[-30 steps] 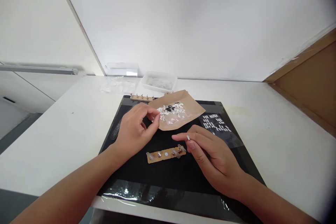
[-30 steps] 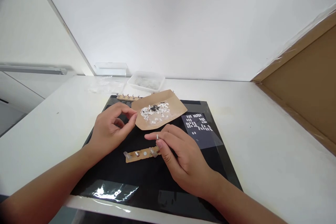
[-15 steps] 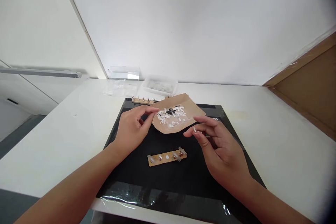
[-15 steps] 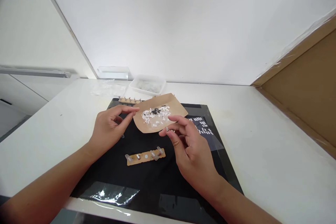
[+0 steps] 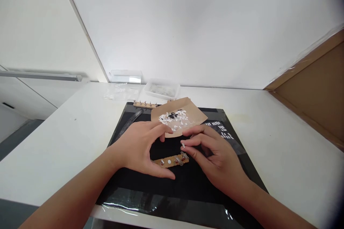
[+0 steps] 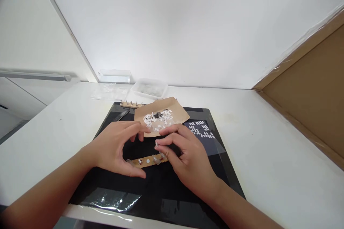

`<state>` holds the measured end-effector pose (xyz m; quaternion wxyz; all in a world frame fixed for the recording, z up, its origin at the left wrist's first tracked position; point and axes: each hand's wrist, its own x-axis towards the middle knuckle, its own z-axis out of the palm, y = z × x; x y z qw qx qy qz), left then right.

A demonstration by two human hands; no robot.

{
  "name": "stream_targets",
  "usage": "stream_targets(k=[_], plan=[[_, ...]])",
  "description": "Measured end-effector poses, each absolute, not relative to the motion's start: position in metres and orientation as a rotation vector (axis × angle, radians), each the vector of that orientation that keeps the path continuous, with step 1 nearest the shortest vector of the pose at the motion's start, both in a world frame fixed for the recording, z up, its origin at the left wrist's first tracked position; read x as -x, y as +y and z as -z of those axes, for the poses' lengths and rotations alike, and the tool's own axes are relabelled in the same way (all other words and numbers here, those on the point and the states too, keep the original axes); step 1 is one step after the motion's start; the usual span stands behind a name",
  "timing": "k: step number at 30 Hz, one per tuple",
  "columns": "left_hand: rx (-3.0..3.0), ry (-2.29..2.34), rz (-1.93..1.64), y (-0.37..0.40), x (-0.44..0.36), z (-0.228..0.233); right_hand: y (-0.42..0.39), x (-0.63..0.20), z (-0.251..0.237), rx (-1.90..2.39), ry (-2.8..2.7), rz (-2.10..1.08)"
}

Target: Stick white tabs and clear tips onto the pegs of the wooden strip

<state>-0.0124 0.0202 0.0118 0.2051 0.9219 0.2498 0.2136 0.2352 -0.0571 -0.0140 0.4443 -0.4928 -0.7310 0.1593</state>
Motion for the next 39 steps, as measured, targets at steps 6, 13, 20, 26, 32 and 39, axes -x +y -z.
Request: stream_targets(k=[6, 13, 20, 26, 32, 39], plan=[[-2.663, 0.562, -0.495, 0.024, 0.012, -0.008, -0.054, -0.224, 0.022, 1.23, -1.936, -0.419], [-2.735, 0.493, -0.515, 0.023, 0.014, -0.004, -0.061, -0.217, 0.019, 1.139, -1.991, -0.51], [-2.792, 0.47, -0.455, 0.024, 0.014, -0.006, -0.061, -0.216, 0.021, 1.107, -2.089, -0.493], [-2.805, 0.44, -0.434, 0.022, 0.013, -0.007, -0.061, -0.217, 0.024, 1.223, -2.15, -0.414], [-2.814, 0.456, -0.423, 0.02, 0.013, -0.006, -0.062, -0.215, 0.028, 1.278, -2.178, -0.345], [-2.823, 0.459, -0.396, 0.019, 0.012, -0.006, -0.066, -0.215, 0.032, 1.32, -2.172, -0.288]])
